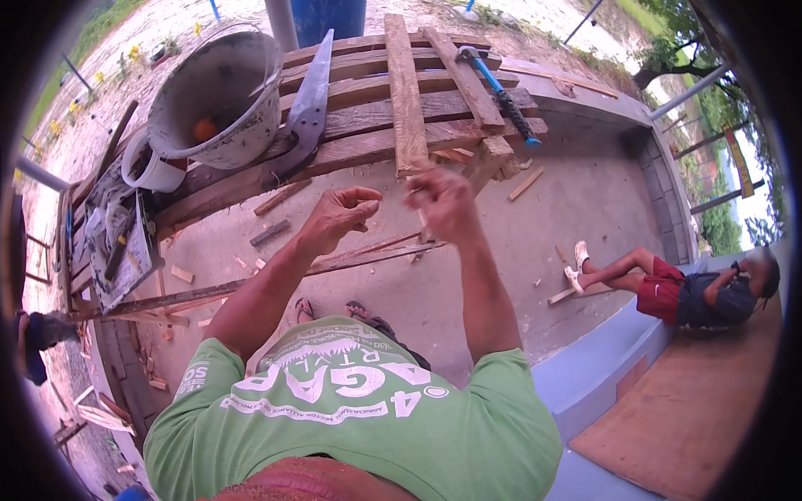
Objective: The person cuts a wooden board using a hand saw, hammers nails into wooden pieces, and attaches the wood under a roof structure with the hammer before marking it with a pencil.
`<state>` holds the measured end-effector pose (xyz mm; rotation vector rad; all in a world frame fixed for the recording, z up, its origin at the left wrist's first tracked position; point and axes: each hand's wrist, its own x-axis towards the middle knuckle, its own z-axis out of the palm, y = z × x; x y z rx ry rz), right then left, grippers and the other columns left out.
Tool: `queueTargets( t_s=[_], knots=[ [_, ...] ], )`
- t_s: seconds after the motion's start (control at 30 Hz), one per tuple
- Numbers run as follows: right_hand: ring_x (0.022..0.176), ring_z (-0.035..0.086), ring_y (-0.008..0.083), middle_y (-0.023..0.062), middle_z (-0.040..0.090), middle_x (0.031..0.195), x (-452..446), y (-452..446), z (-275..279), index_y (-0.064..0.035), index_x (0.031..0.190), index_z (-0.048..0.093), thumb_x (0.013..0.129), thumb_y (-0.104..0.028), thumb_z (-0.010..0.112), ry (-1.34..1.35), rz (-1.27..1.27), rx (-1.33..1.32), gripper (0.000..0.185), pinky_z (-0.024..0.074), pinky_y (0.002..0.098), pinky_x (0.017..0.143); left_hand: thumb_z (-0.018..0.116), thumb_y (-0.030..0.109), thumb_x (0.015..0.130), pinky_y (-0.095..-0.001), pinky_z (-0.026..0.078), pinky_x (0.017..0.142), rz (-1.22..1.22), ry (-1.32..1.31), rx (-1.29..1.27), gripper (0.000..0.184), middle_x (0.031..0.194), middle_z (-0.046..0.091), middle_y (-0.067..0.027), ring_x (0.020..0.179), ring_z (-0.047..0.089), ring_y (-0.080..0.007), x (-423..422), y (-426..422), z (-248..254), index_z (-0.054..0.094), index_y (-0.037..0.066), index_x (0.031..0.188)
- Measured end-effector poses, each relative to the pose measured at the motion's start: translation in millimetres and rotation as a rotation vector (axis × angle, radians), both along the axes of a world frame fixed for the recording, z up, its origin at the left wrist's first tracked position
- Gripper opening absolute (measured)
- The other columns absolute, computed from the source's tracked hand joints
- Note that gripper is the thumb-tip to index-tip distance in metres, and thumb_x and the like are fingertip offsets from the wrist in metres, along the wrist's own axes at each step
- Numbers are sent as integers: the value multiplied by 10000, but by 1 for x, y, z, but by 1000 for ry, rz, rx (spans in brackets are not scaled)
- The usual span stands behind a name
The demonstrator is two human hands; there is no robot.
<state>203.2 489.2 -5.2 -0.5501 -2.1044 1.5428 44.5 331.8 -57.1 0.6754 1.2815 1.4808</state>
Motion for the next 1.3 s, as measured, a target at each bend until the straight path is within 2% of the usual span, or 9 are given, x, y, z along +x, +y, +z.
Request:
queueTargets(
  t_s=[0.1,0.13,0.17,0.23,0.3,0.5,0.63,1.03,1.3],
  knots=[
    [676,612,159,93,648,811,-16,59,-2,-3,999,625,878,-1,514,-54,-273,153,164,500,301,619,708,297,893,-262,502,627,39,160,-127,336,889,655,-9,746,585,-82,-2,-9,-18,673,44,1112],
    [728,605,248,139,628,810,-25,93,-21,-22,885,588,879,-29,506,88,-239,1008,82,488,393,692,688,299,900,-268,503,630,-24,214,-129,348,905,658,-28,744,585,-93,0,-14,-26,670,28,1117],
    [824,635,256,127,654,892,-37,134,-44,-23,940,639,917,-154,525,-78,-156,1238,175,516,352,709,668,302,907,-273,504,633,-55,273,-145,361,921,661,-48,742,586,-105,4,-21,-37,668,12,1122],
    [1051,615,358,203,633,1179,-80,103,-6,-8,1267,564,861,-542,589,-721,-234,486,671,488,406,894,648,280,880,-296,509,670,-131,435,-109,327,870,685,-83,734,599,-146,12,-44,-33,707,12,1059],
    [1209,549,392,294,568,1270,-104,72,7,67,1316,488,753,-689,589,-995,-193,707,948,413,436,1014,667,277,860,-315,507,698,-142,402,-123,312,829,703,-79,737,618,-160,22,-61,-51,712,6,1008],
    [1006,642,352,193,664,1040,-103,77,-16,3,1161,602,737,-514,677,-815,-88,562,673,505,433,886,674,266,842,-325,499,702,-80,479,-182,289,828,707,-97,745,631,-168,18,-138,-59,709,2,954],
    [720,569,163,41,542,778,-63,55,-20,-83,953,592,857,-299,626,166,-143,-787,239,512,338,688,667,258,839,-327,498,707,52,508,-214,288,827,706,-103,751,637,-179,10,-199,-53,705,0,961],
    [801,501,144,93,513,905,-11,-195,4,-3,1206,482,856,-314,575,421,84,-89,478,430,279,697,669,233,875,-341,518,797,115,551,-292,318,951,707,-140,849,651,-200,41,-436,-13,677,-24,1063],
    [706,484,181,140,510,879,-57,-413,43,100,1324,373,749,-449,599,538,589,-304,826,395,294,617,713,172,883,-280,535,702,565,710,-150,286,939,715,-100,784,642,-155,21,-574,69,678,-4,1107]
  ],
)
